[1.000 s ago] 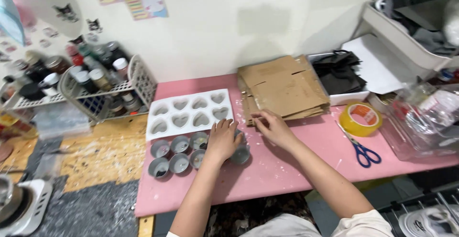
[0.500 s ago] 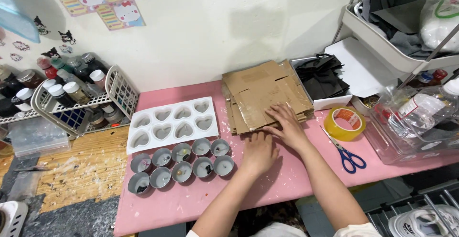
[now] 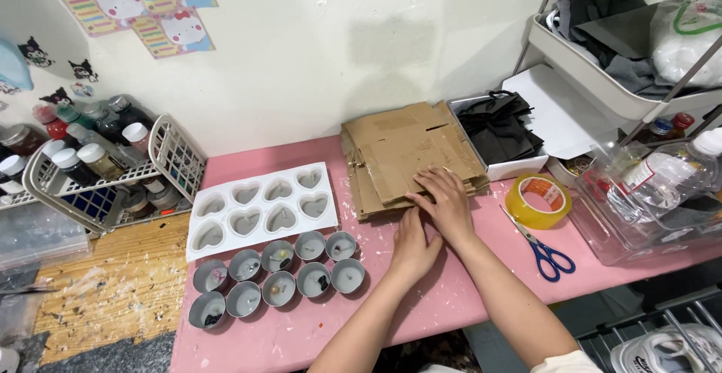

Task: Organize small metal tins and heart-shaped wax items into cardboard boxes for shipping.

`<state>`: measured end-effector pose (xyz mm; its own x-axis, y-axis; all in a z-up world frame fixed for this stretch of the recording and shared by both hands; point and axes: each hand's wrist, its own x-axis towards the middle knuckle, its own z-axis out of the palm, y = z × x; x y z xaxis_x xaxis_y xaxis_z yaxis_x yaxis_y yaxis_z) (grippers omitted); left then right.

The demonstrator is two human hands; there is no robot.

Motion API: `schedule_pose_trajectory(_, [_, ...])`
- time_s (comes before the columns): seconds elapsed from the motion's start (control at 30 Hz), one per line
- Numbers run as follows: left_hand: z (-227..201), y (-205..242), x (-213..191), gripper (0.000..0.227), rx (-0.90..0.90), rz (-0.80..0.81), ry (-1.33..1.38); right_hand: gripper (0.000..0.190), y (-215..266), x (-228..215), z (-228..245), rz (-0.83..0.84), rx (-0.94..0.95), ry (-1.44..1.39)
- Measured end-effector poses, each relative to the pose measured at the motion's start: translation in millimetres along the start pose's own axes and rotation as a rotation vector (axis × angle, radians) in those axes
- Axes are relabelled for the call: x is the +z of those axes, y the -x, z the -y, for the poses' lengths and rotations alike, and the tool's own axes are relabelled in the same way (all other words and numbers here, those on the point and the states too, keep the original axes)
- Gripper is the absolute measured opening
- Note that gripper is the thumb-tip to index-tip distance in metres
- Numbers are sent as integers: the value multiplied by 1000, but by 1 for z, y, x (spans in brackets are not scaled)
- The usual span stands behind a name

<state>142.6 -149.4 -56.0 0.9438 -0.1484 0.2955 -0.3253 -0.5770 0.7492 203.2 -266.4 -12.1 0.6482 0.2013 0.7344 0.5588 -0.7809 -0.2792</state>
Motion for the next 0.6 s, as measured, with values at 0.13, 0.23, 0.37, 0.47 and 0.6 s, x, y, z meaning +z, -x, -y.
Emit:
schedule_pose_trajectory(0.13, [-9, 2, -10, 68, -122, -37, 145, 36, -4, -2, 3, -15, -21, -16])
schedule_pose_trajectory(0.23, [-27, 7, -26, 73, -40, -159, -27, 37, -9, 1, -6, 9, -10, -30])
schedule_pose_trajectory(0.37, [-26, 10, -30, 77, 49, -137, -300, 44, -32, 2, -13, 45, -40, 173])
schedule_pose_trajectory(0.47, [-24, 8, -32, 73, 11, -95, -326, 52, -60, -6, -15, 53, -109, 127])
schedule_pose_trajectory(0.6, [-25, 5, -31, 74, 10, -105, -330, 71, -76, -19, -12, 25, -251, 18])
